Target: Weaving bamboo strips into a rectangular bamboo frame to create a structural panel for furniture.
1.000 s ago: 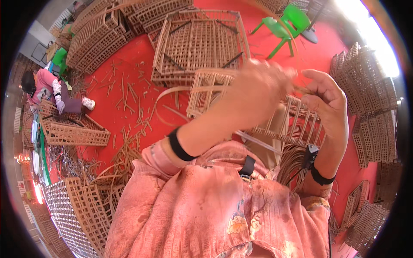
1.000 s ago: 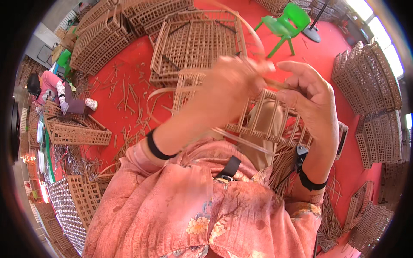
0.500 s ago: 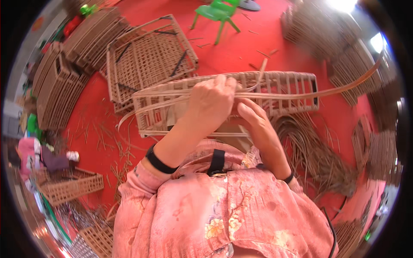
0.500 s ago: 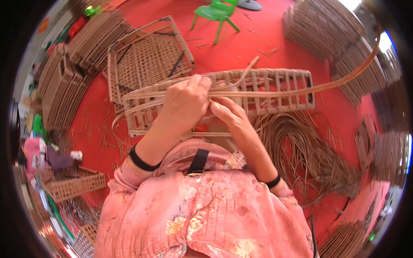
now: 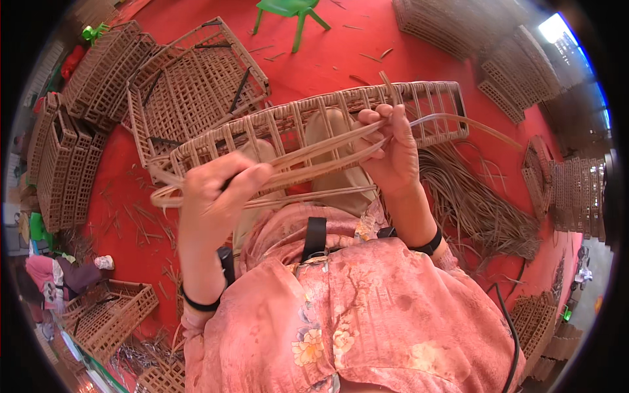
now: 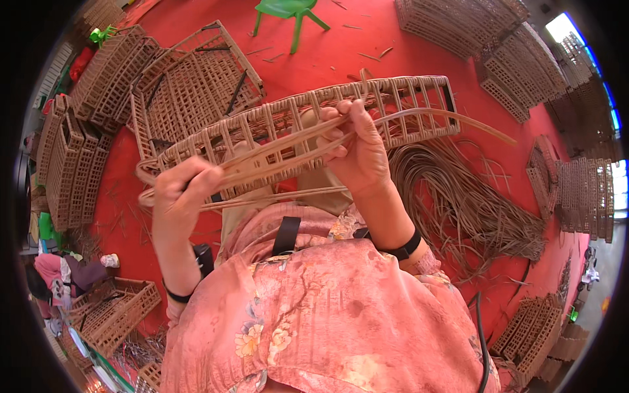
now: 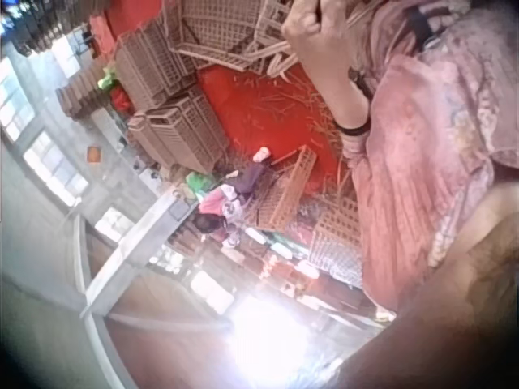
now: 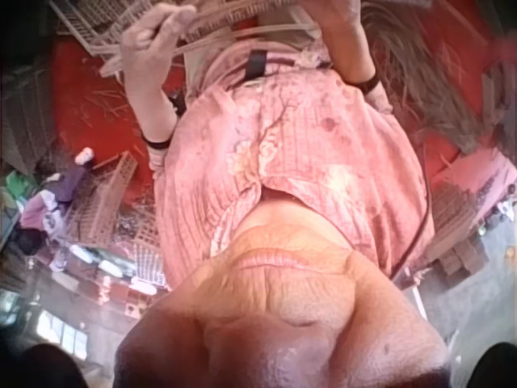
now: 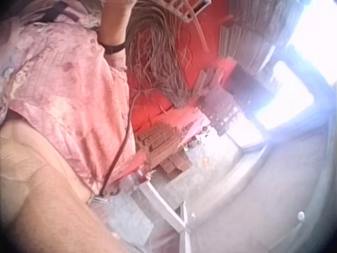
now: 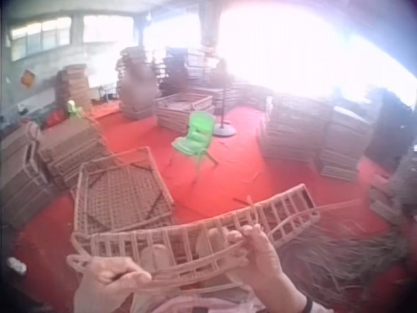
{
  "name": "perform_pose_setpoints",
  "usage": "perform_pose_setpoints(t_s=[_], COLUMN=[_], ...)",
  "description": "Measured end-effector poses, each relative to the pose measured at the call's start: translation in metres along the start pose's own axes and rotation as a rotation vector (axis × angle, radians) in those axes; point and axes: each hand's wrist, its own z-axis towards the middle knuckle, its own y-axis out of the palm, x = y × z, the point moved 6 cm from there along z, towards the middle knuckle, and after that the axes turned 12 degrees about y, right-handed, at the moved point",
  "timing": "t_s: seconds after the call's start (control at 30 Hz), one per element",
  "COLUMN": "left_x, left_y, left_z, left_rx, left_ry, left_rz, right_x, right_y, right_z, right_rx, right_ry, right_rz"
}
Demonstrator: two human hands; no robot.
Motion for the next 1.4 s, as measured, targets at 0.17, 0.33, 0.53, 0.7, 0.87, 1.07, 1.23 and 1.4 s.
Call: perform_pose_setpoints(t_s=[0.17,0.33,0.53,0.7,0.87,1.07,1.23,1.4], left_x=[-0.030,-0.120,-0.182,-0.192,-0.054,0.021,-0.003,-0.022], left_y=[-0.090,-0.179,-0.205,-0.235,-0.230,-0.122,-0.085,-0.086], left_z=[-0.065,-0.141,-0.173,-0.200,-0.192,-0.109,-0.103,-0.110], left_rx=[0.242,0.637,0.745,0.898,1.059,0.663,0.380,0.383], left_ry=[-0.017,-0.028,0.092,-0.492,-0.244,0.091,0.122,0.139], left_rz=[0.088,-0.222,-0.653,0.227,1.007,0.837,0.602,0.167], right_x=[-0.012,0.012,0.042,0.094,0.158,0.255,0.302,0.322], right_y=[0.001,0.003,0.022,0.025,0.056,0.075,0.079,0.058], right_z=[0.004,0.019,0.041,0.070,0.092,0.087,0.053,0.048], right_rx=[-0.122,0.041,0.073,0.361,0.459,0.198,-0.204,-0.281], right_ry=[-0.011,-0.010,0.176,0.237,0.389,0.693,0.554,0.672], right_rz=[-0.024,-0.153,-0.204,-0.302,-0.442,-0.715,-0.879,-0.953])
